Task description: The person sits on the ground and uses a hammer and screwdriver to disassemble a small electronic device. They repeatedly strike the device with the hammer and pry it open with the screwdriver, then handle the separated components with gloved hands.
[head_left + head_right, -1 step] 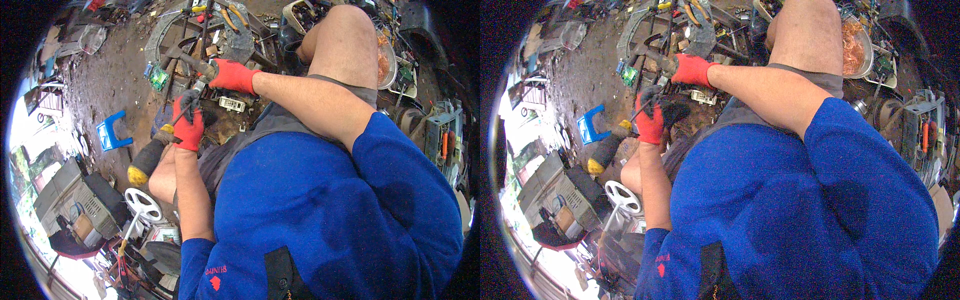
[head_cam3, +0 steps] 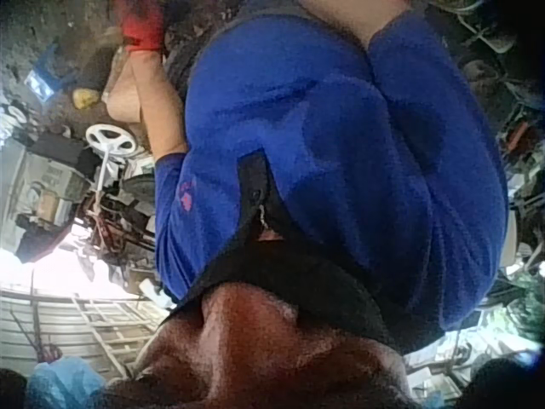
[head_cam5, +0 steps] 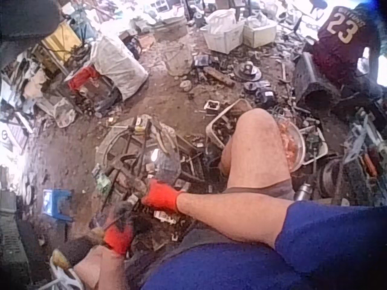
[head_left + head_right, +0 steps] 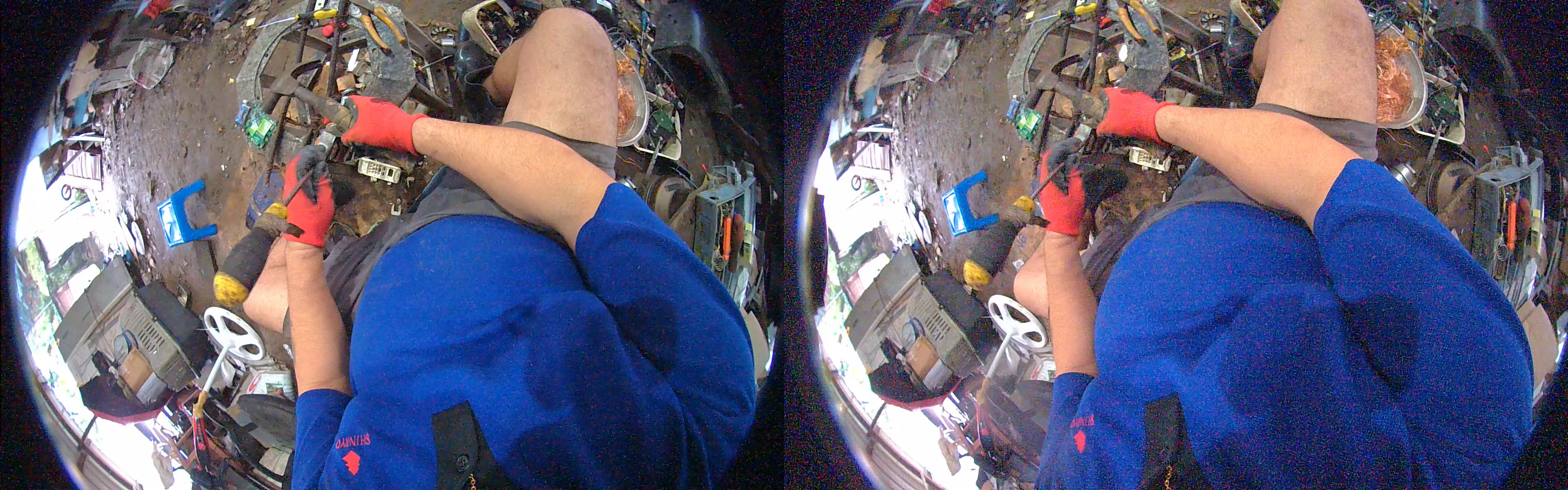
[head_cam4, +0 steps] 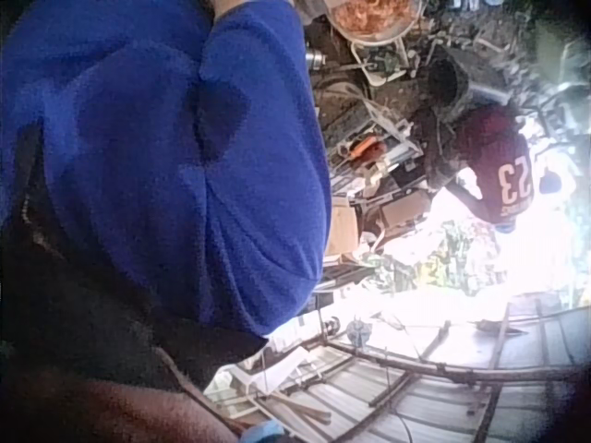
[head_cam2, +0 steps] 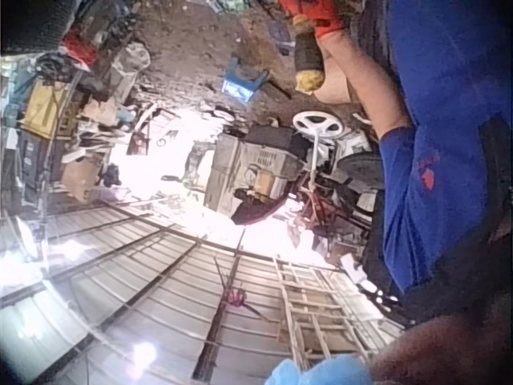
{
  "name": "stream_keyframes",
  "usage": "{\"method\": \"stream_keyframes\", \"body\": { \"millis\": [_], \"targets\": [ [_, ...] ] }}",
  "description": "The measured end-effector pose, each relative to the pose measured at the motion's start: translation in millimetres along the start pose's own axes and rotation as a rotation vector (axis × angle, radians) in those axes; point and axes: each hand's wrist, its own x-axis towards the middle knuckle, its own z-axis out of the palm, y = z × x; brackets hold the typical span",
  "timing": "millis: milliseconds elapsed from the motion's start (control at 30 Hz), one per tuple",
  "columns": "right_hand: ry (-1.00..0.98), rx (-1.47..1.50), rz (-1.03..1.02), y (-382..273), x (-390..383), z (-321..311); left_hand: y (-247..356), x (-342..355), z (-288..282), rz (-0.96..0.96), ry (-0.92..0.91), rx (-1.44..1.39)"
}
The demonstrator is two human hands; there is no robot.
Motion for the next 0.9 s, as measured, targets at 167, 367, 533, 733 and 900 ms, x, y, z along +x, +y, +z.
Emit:
{"method": "stream_keyframes", "body": {
  "millis": [167, 367, 533, 733, 900],
  "targets": [
    [-0.009, -0.006, 0.003, -1.1, -1.7, -2.2, 10.8, 4.5, 3.0, -0.159, -0.101, 0.122],
    [-0.017, 0.015, -0.005, -6.7, -5.5, -6.4, 13.4, 13.3, -3.7, -0.169, -0.171, 0.13],
    [-0.014, -0.008, 0.013, -8.7, -7.4, -7.3, 16.1, 18.0, -5.7, -0.239, -0.161, 0.132],
    [-0.013, 0.028, -0.035, -3.3, -2.5, -5.4, 10.8, 14.4, -4.2, -0.203, -0.165, 0.106],
    [-0.094, 0.008, -0.023, -8.9, -5.3, -12.0, 6.9, 11.8, -2.1, -0.15, -0.131, 0.104]
  ]
}}
